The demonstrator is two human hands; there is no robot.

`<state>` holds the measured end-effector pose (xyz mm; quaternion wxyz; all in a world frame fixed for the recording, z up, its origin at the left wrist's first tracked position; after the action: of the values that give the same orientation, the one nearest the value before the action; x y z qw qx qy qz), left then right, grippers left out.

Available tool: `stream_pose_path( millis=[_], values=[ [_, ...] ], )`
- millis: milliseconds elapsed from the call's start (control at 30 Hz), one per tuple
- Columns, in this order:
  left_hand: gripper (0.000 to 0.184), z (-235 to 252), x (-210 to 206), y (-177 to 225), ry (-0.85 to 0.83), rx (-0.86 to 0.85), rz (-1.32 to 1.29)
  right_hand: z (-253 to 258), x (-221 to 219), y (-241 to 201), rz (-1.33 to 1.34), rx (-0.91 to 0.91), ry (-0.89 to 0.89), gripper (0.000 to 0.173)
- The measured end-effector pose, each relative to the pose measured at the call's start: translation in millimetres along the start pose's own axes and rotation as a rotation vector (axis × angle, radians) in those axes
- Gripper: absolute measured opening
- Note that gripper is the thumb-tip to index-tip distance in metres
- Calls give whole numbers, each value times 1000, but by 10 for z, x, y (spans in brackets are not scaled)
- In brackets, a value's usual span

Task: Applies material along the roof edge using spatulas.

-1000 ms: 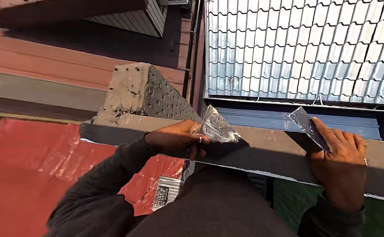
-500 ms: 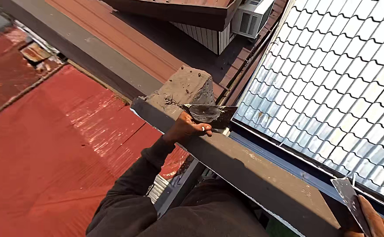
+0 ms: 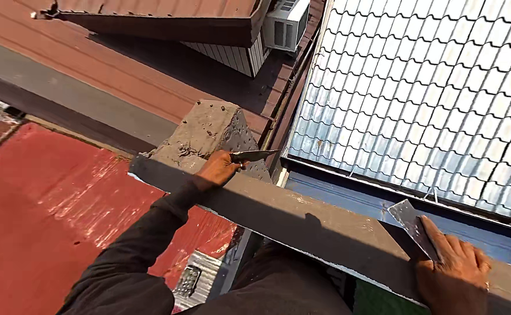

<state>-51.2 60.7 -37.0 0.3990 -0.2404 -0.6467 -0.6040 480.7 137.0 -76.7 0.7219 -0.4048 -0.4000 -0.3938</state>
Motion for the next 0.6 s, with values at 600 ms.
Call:
stream_pose_path(
  millis=[600],
  values=[
    [48, 79, -69, -70, -38, 249, 318, 4, -50, -29, 18, -16, 25, 55]
  ],
)
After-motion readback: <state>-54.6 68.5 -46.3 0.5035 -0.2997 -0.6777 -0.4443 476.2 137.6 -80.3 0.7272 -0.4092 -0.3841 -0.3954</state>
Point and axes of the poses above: each hand's wrist, its own z-axis towards the middle knuckle, its own x-axis out of the back of the hand, y = z × x, the point moved 1 cm from there along z, towards the middle knuckle, and after that the axes turned 5 degrees about y, right-handed, at the moved point
